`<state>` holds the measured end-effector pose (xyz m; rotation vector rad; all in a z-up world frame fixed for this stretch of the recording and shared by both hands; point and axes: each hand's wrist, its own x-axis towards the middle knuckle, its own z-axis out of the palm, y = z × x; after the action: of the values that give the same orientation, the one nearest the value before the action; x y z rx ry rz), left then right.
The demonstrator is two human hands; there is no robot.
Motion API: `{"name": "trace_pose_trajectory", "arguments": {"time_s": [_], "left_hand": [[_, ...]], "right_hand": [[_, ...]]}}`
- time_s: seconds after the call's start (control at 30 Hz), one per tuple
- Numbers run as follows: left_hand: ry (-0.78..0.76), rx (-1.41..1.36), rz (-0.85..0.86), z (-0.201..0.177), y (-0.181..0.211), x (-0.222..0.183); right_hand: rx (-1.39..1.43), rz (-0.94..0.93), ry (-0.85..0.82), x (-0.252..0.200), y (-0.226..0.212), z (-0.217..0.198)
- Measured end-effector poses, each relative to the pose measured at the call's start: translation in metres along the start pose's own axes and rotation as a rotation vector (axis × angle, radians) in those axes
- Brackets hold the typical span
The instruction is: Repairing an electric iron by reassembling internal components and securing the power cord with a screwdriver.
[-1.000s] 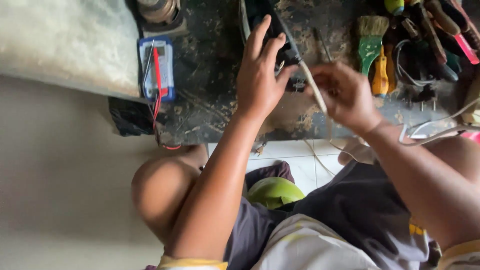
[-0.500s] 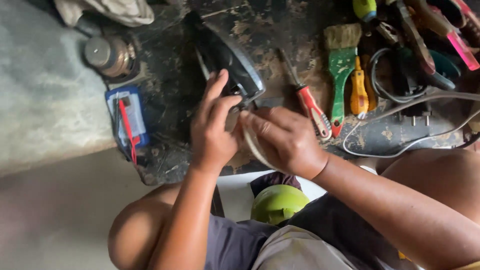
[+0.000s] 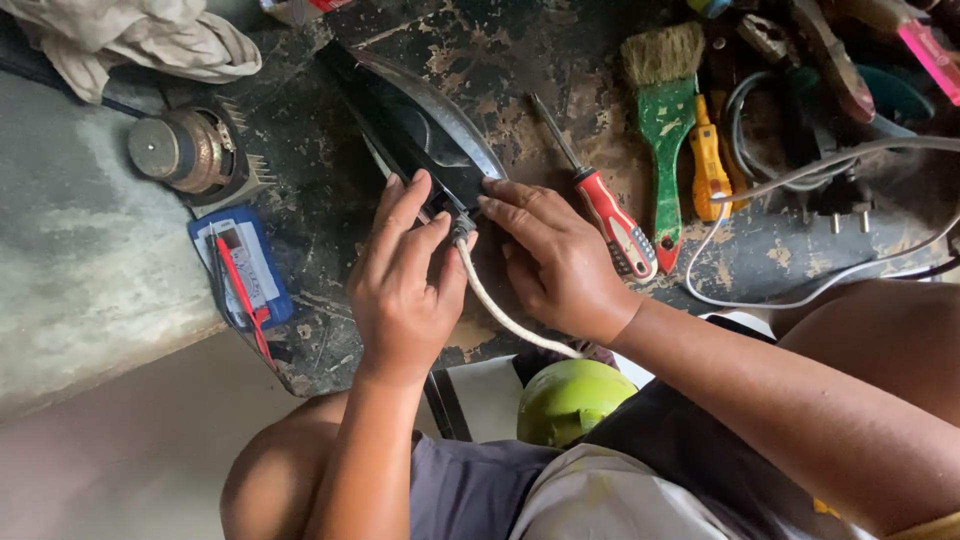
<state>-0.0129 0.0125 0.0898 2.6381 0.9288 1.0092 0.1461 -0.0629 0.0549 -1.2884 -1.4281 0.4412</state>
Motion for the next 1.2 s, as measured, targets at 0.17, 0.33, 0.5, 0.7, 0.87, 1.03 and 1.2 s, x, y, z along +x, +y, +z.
{"name": "trace_pose_trajectory", "arguments": {"time_s": [0.17, 0.33, 0.5, 0.7, 0.87, 1.03, 1.2], "left_hand": [[0.012, 0.004, -0.003, 0.002, 0.000, -0.002], [0.002, 0.010, -0.025, 0.001, 0.003, -0.005], [0.005, 0.008, -0.026, 0.003, 0.005, -0.006], [0.024, -0.061, -0.056, 0.003, 0.008, -0.007], [0.004, -0.207, -0.102, 0.002, 0.008, -0.007], [-0.017, -0.147, -0.095, 0.000, 0.002, -0.008], [-0.049, -0.067, -0.081, 0.000, 0.002, -0.008]], "right_hand": [[0.010, 0.012, 0.000, 0.003, 0.006, -0.001], [0.063, 0.066, -0.014, 0.006, 0.017, 0.002], [0.136, 0.051, 0.019, 0.005, 0.036, 0.013], [0.138, 0.072, 0.076, 0.005, 0.035, 0.020], [0.075, 0.009, 0.091, 0.003, 0.037, 0.021], [-0.023, -0.087, 0.035, -0.002, 0.033, 0.026], [-0.292, -0.241, -0.045, 0.006, 0.035, 0.016]]}}
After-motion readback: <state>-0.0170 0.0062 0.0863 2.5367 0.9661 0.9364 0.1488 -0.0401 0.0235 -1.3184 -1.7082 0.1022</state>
